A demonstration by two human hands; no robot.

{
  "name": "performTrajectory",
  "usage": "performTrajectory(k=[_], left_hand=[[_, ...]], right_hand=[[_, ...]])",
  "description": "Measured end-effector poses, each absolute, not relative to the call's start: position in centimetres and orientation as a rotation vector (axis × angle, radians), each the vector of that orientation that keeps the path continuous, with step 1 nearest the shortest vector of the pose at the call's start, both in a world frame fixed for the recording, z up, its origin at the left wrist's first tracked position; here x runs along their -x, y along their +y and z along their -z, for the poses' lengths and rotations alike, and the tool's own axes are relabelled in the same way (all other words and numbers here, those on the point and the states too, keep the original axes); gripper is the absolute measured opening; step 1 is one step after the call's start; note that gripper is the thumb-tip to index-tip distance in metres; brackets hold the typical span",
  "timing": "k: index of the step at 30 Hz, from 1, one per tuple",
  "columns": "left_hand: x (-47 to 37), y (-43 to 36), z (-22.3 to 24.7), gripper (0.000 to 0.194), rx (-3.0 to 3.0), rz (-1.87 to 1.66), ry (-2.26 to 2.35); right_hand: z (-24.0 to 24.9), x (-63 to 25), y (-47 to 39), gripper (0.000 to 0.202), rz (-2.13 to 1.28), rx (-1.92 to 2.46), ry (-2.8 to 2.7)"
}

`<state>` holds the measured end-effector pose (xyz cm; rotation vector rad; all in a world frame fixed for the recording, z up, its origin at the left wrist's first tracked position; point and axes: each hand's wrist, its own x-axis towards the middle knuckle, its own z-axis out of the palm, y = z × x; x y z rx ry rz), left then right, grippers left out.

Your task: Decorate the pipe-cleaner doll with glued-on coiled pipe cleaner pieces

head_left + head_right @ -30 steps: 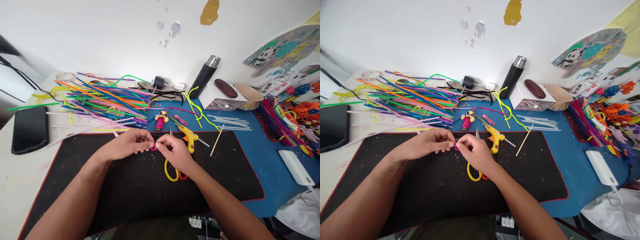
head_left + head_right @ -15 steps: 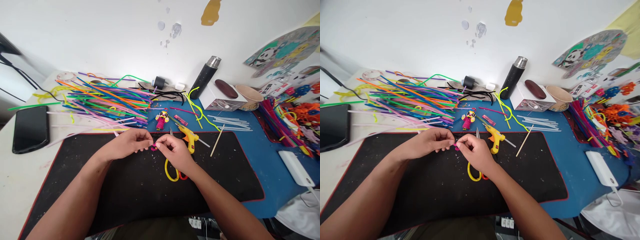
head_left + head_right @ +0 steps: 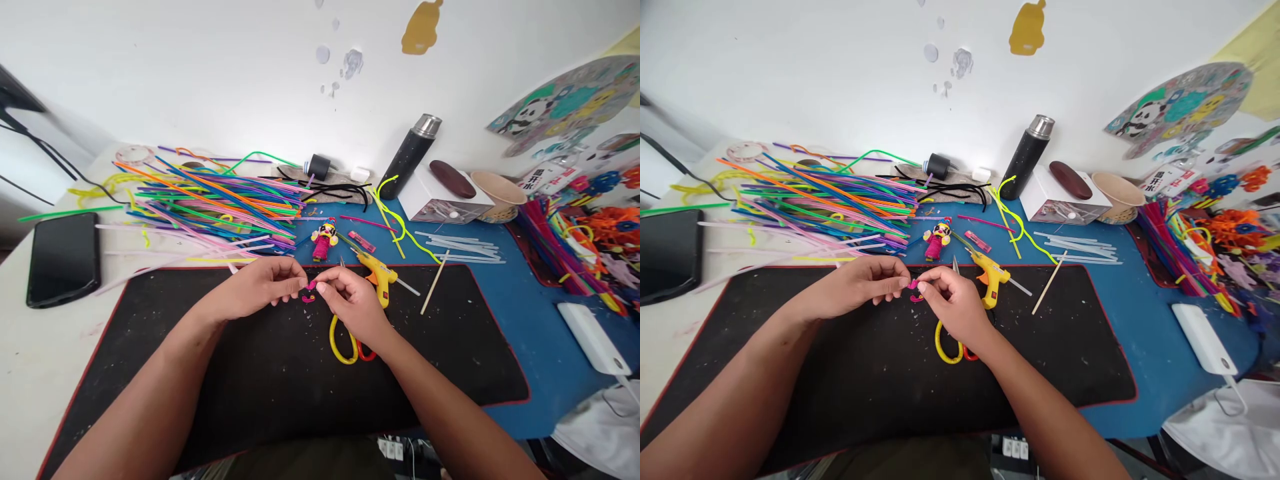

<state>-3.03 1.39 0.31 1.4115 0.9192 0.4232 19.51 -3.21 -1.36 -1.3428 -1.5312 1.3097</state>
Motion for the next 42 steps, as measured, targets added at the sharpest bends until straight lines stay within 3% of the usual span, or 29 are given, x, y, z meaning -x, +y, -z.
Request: performTrajectory(k=[11, 25, 42], left_hand=[[2.89, 1.32, -0.35, 0.044, -1.428, -0.419, 0.901], [2.97, 1.29, -0.14, 0.029, -1.435, -0.395, 0.883], [2.51, 1.23, -0.32, 0.039, -1.437, -0.399, 0.887]], right_hand=[[0.94, -19.31, -3.09, 0.019, -1.296, 1.368, -1.581], [1.47, -19.33, -3.4, 0.018, -1.293, 1.359, -1.592], [1.23, -19.16, -3.28, 0.018, -1.27, 1.363, -1.598]])
